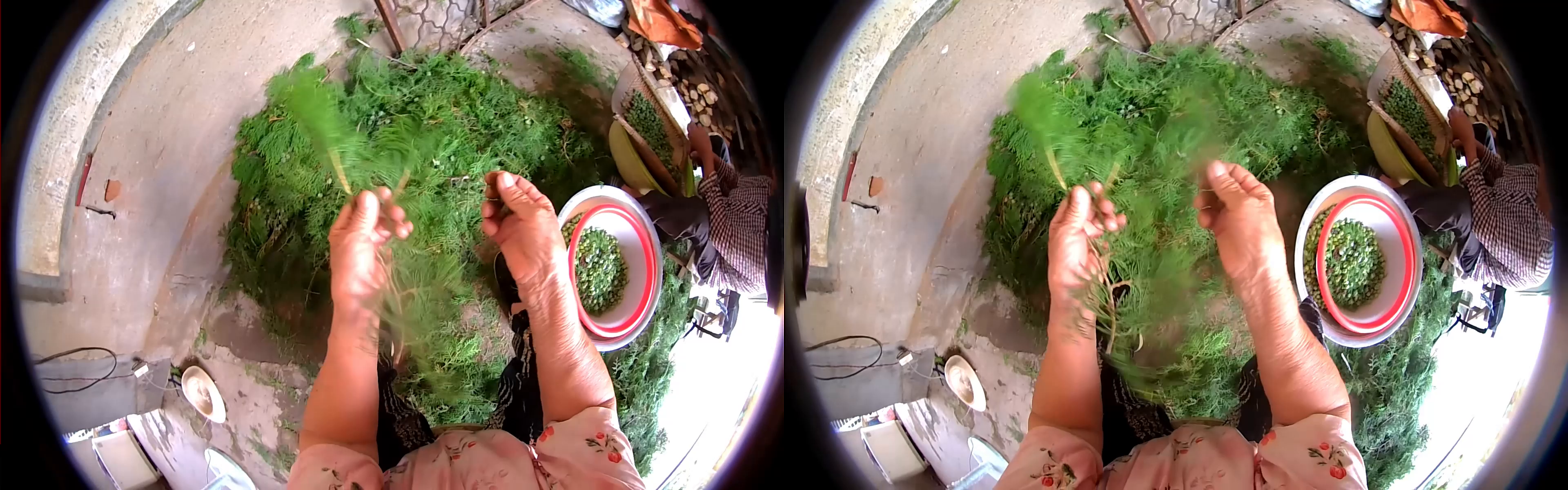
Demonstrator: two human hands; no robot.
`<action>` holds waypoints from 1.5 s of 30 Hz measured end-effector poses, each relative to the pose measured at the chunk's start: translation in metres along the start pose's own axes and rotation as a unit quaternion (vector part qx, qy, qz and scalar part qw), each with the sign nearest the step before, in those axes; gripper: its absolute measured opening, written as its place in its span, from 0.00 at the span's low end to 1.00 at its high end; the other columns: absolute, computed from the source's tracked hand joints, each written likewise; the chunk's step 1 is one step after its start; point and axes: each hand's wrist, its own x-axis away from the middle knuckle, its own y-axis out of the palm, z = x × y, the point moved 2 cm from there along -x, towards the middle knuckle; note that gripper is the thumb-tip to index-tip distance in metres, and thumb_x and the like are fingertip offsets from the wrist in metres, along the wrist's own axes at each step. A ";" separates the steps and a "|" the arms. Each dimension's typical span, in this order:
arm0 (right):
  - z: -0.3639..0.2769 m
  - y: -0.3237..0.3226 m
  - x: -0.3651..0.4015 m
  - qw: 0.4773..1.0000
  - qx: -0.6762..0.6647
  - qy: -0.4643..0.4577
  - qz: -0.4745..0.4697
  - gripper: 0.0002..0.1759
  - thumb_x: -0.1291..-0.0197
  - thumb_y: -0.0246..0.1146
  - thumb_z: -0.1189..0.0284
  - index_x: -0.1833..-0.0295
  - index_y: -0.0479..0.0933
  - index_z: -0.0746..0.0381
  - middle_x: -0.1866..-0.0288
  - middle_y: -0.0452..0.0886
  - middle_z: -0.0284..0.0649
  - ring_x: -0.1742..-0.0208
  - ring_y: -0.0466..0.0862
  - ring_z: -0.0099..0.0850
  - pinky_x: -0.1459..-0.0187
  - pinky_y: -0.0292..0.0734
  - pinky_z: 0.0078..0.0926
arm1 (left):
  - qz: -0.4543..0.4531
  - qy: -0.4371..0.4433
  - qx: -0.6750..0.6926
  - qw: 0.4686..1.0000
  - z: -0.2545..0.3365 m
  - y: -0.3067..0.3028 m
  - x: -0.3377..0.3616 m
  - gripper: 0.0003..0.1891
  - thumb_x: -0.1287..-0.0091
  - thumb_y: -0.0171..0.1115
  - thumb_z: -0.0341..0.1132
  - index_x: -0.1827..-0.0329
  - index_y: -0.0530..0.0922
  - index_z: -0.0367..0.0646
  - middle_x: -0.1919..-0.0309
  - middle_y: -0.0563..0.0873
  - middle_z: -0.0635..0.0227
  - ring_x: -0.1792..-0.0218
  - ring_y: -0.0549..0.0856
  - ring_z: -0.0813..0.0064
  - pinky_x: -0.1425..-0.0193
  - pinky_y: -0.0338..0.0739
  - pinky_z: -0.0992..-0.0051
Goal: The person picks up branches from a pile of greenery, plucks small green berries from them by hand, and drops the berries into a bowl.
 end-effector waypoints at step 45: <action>0.035 -0.021 0.054 0.913 0.319 0.124 -0.220 0.31 0.44 0.62 0.50 0.52 0.75 0.71 0.60 0.81 0.48 0.58 0.79 0.31 0.55 0.74 0.29 | -0.047 0.013 0.193 0.980 -0.023 0.031 0.007 0.16 0.38 0.60 0.49 0.59 0.73 0.46 0.75 0.76 0.74 0.68 0.76 0.75 0.53 0.74 0.70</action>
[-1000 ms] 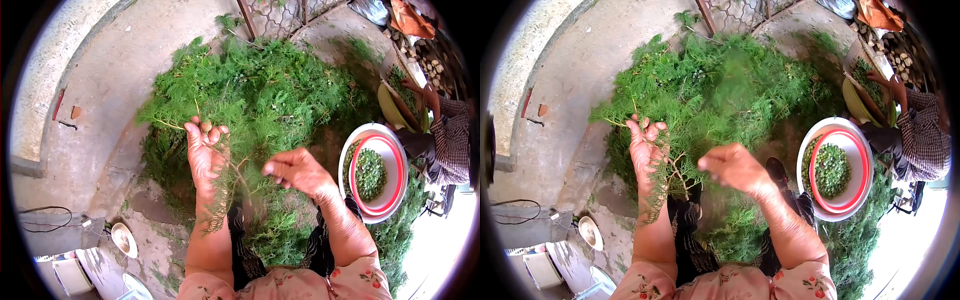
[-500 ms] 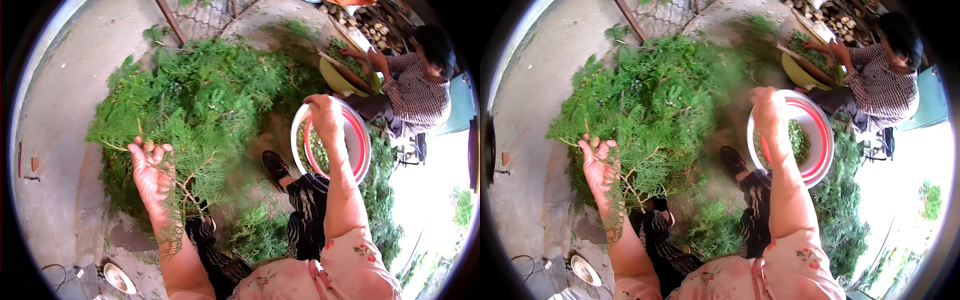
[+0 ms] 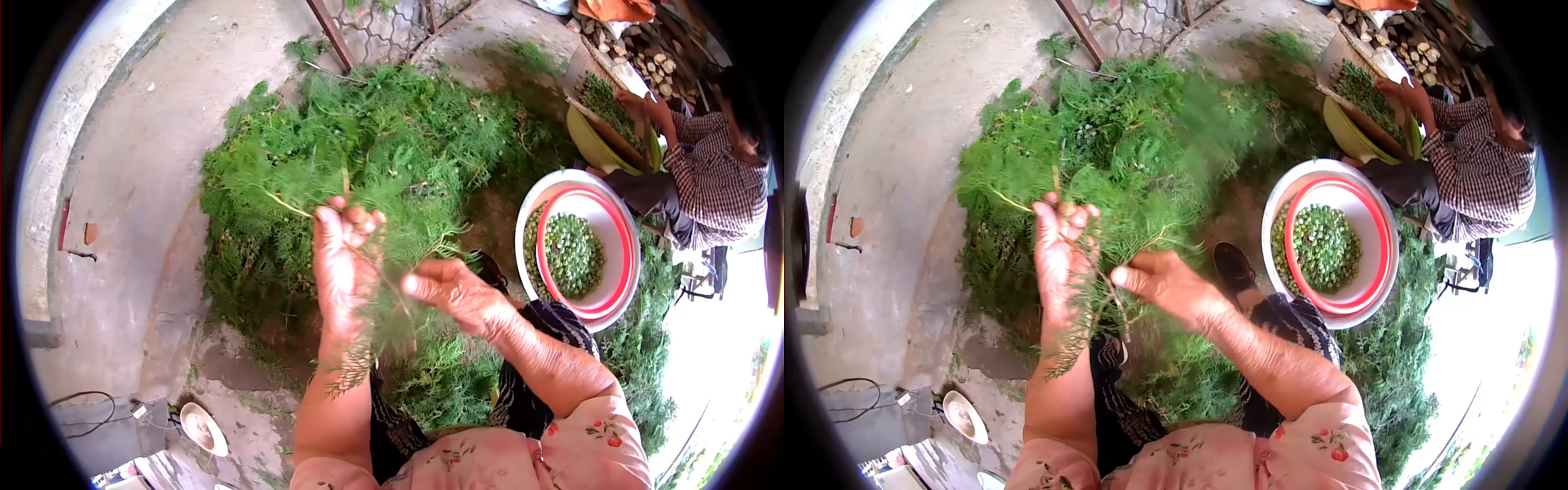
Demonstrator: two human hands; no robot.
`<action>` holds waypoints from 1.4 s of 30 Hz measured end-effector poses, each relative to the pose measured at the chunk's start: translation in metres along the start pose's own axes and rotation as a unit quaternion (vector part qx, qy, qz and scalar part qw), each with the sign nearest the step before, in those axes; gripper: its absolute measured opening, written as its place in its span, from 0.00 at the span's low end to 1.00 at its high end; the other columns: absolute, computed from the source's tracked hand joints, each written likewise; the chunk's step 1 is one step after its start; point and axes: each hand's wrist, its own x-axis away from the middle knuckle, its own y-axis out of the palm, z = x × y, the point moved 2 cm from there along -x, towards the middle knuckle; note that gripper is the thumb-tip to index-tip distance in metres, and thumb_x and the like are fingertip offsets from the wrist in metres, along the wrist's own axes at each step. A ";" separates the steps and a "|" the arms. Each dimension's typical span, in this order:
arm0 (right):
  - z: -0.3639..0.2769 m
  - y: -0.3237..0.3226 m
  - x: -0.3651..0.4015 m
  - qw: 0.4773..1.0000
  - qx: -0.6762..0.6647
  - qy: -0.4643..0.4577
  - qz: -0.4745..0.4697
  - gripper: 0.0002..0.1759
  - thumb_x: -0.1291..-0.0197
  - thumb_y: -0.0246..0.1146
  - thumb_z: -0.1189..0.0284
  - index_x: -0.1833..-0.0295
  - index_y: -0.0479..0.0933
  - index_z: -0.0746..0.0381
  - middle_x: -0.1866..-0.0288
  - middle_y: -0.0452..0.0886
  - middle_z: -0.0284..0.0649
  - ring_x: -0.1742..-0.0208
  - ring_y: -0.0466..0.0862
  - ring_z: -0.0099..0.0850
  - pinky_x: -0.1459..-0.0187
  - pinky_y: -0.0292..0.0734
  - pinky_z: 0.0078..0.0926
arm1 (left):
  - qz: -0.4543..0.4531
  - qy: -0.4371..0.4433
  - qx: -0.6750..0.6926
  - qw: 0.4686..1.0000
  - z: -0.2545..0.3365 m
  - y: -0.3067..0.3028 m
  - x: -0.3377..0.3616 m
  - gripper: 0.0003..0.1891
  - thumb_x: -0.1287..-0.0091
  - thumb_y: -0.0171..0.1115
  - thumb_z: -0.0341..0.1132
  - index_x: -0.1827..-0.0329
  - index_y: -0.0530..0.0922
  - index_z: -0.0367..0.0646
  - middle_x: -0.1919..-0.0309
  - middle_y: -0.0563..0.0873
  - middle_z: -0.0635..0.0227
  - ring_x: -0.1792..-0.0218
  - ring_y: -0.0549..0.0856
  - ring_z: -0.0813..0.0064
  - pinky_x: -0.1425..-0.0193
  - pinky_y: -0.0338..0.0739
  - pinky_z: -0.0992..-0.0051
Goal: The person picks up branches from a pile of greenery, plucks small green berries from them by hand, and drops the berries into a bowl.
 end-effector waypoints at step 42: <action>0.287 -0.284 0.493 0.611 -0.117 -0.029 0.783 0.09 0.42 0.57 0.69 0.74 0.67 0.54 0.84 0.65 0.32 0.86 0.66 0.28 0.86 0.62 0.27 | 0.207 0.076 0.054 0.974 0.106 -0.081 0.003 0.04 0.36 0.58 0.31 0.60 0.77 0.44 0.65 0.85 0.73 0.65 0.83 0.79 0.57 0.77 0.73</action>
